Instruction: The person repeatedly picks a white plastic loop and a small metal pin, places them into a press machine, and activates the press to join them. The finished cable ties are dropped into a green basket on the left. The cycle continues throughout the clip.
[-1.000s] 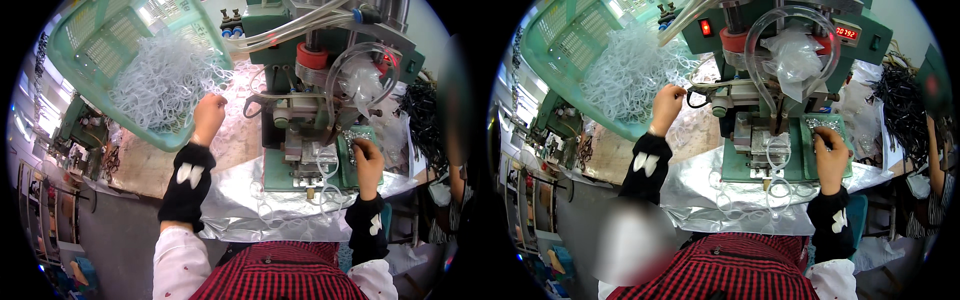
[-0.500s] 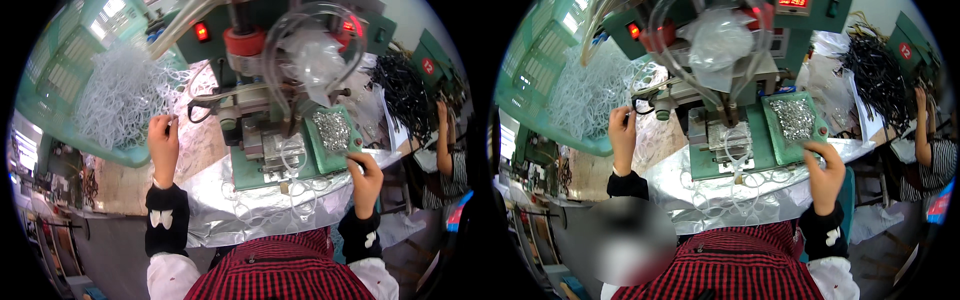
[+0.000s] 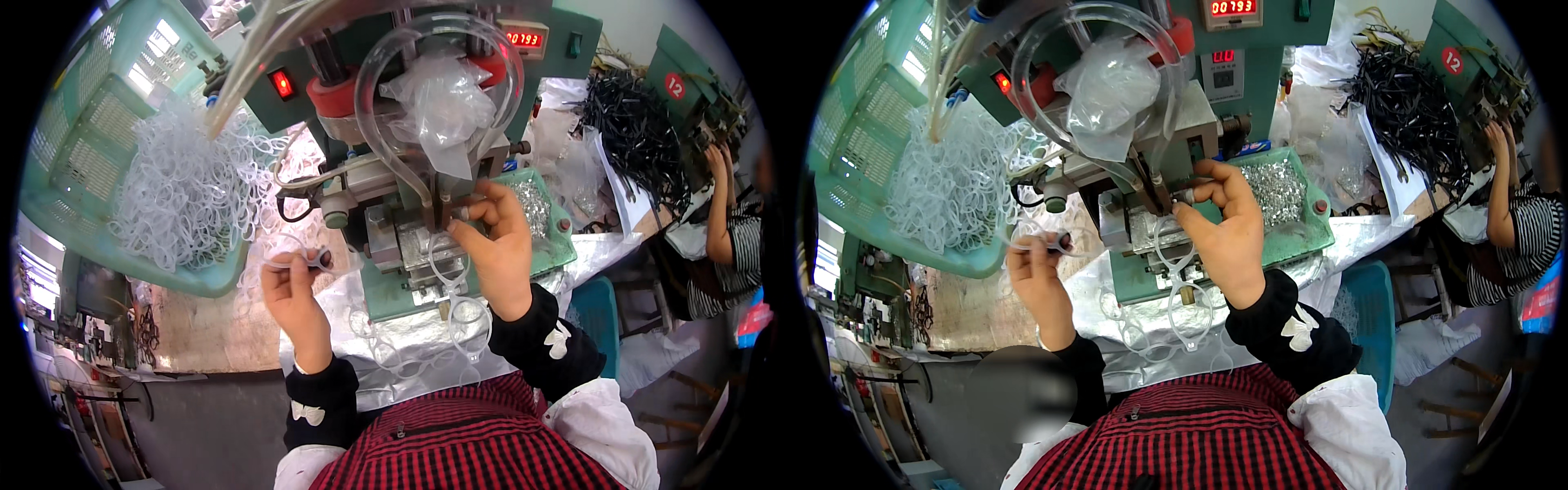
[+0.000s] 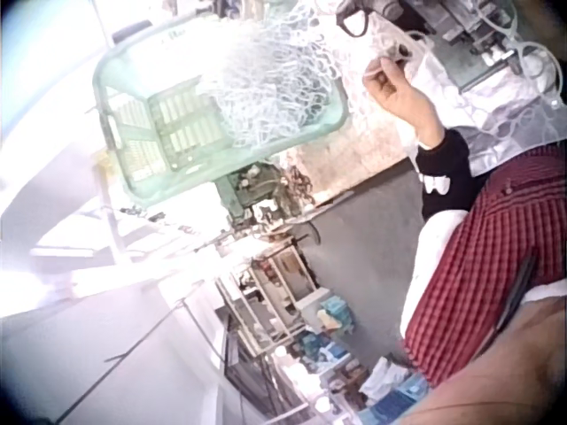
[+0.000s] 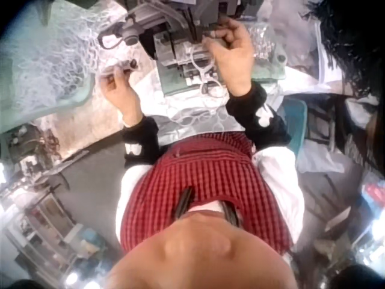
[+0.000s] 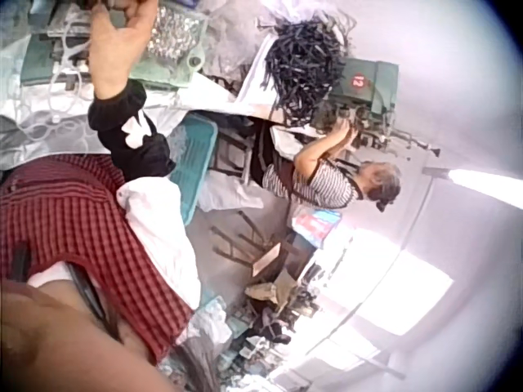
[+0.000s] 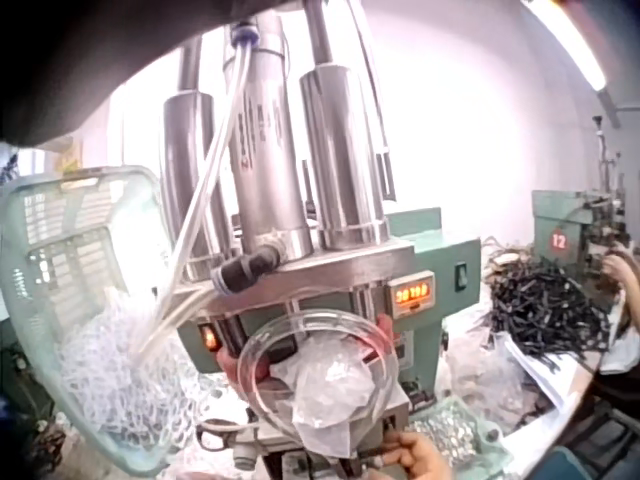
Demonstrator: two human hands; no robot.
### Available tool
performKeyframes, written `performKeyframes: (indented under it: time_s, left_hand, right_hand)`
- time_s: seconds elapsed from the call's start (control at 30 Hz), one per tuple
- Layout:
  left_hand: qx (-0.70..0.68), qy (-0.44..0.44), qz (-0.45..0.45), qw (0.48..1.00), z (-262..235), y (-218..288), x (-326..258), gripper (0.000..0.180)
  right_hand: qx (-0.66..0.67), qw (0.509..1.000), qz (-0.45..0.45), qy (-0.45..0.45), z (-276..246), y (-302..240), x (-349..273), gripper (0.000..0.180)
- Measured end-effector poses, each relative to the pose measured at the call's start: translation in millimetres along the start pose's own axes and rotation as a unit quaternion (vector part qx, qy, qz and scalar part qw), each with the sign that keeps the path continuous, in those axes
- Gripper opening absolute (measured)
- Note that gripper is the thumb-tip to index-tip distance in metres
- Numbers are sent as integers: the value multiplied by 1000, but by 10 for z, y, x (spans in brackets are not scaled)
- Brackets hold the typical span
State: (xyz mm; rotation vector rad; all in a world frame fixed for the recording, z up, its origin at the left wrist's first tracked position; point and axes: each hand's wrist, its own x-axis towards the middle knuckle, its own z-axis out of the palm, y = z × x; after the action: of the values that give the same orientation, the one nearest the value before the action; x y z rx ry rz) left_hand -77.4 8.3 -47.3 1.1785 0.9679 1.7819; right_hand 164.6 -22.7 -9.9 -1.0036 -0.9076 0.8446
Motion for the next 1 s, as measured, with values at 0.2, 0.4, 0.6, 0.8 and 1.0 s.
performKeyframes:
  time_s: [0.2,0.4,0.6,0.8,1.0]
  left_hand:
    - [20,-149,211,966,736,964,281,9]
    - [103,-320,334,880,659,729,57,5]
    - [217,-393,575,684,825,425,-89,25]
    - [227,-392,567,689,796,351,-123,24]
    - [278,-367,432,776,486,433,-451,26]
  right_hand:
    - [90,994,54,-32,129,-167,7,49]
    - [-156,981,-80,-80,-167,-242,14,33]
    - [-603,768,-212,50,-1229,472,223,15]
    - [-566,782,-250,70,-996,539,379,11]
    - [-671,709,-218,6,-702,669,628,13]
